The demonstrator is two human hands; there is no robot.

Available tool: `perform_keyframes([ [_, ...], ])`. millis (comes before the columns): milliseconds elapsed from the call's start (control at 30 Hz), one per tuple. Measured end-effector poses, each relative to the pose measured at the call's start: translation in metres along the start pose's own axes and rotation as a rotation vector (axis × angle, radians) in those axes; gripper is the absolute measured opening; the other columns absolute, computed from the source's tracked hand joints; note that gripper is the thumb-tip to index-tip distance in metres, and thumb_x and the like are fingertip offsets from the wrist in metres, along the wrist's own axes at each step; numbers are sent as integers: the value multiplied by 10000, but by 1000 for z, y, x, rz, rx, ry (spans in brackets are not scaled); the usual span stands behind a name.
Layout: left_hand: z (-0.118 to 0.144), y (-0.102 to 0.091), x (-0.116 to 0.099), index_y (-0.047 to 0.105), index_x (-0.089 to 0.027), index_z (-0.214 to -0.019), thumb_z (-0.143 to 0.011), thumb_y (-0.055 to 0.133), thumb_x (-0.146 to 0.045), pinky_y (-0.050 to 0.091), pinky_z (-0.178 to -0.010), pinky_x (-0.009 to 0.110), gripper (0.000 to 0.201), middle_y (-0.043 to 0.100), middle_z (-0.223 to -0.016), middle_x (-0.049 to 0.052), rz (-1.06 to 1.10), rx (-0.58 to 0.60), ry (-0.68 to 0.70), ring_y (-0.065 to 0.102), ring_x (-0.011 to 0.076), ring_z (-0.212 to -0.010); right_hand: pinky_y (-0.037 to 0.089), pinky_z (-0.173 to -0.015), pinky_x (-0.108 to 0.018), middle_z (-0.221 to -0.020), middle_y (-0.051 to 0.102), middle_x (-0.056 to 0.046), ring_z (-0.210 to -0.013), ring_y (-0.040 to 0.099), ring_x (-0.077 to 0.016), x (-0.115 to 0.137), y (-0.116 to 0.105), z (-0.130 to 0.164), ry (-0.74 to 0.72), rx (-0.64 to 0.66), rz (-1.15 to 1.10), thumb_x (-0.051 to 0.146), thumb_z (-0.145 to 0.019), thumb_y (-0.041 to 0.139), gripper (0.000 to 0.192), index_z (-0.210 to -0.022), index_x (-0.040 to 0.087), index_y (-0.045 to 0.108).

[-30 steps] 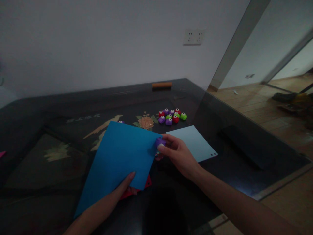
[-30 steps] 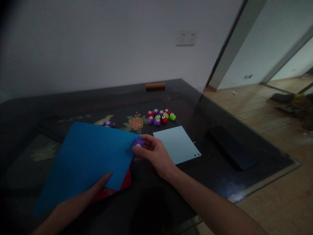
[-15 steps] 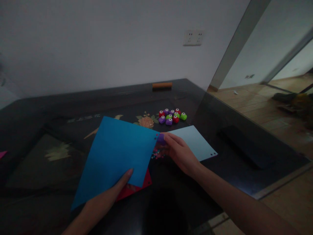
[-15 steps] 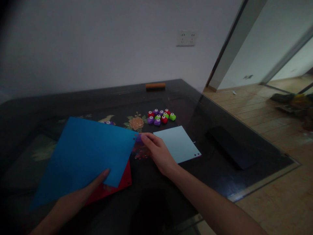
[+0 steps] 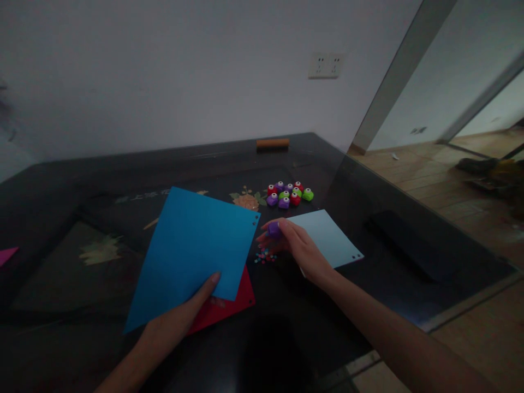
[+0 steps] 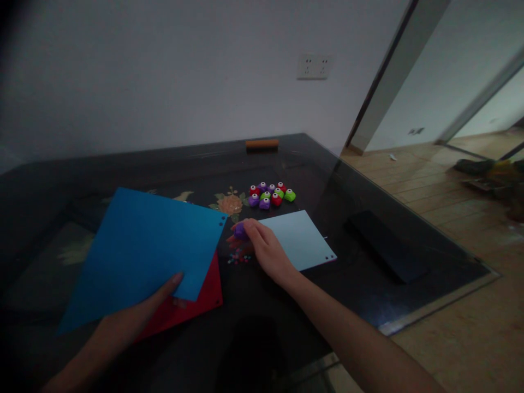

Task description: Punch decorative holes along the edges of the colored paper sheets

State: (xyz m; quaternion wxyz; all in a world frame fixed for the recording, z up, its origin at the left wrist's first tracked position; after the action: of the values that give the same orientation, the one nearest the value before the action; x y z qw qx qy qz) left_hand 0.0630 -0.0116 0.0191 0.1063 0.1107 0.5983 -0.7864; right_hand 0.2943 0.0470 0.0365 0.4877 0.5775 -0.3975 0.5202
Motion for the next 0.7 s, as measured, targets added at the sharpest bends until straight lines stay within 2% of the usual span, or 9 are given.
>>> perform_keyframes([
  [167, 0, 2, 1, 539, -134, -1259, -796, 441, -354, 276, -1024, 596, 522, 463, -1370, 148, -94, 34, -33, 360, 422, -1266, 424, -748, -323, -812, 627, -42, -790, 578, -168, 2, -7, -5, -110, 25, 352, 488, -926, 322, 398, -896, 193, 589],
  [300, 0, 2, 0, 556, -170, -1252, -787, 441, -312, 276, -1040, 569, 499, 467, -1372, 125, -78, 41, 7, 357, 409, -1271, 378, -703, -314, -746, 566, -19, -718, 520, -161, 1, -7, -6, -130, 101, 633, 454, -934, 322, 386, -759, 199, 553],
  [400, 1, -1, -3, 559, -214, -1247, -779, 460, -354, 293, -1048, 539, 498, 541, -1312, 84, -54, 45, 29, 378, 371, -1275, 346, -647, -298, -689, 518, -2, -662, 479, -153, 1, -7, -5, -131, 126, 709, 443, -935, 323, 370, -733, 205, 522],
  [500, 2, -5, -6, 530, -187, -1272, -785, 434, -405, 303, -1030, 555, 542, 568, -1281, 95, -50, 28, 14, 373, 378, -1277, 328, -624, -286, -684, 513, 1, -648, 476, -151, 2, -7, -4, -141, 136, 729, 434, -938, 324, 350, -754, 209, 520],
  [700, 4, -10, -9, 562, -161, -1234, -778, 431, -428, 309, -1022, 541, 544, 570, -1272, 125, -74, 12, 20, 387, 389, -1265, 330, -621, -285, -792, 586, -33, -698, 524, -169, 7, -1, 0, -171, 234, 879, 443, -926, 369, 291, -931, 206, 537],
])
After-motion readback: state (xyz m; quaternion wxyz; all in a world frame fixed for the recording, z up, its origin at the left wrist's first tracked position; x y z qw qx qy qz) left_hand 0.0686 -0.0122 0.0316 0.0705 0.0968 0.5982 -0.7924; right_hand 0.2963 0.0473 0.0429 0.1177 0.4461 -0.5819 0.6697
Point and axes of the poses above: each hand's wrist, its own z-axis away from the middle knuckle, its own y-axis out of the palm, x = y × z, the point moved 5 cm from there along -z, towards the middle knuckle
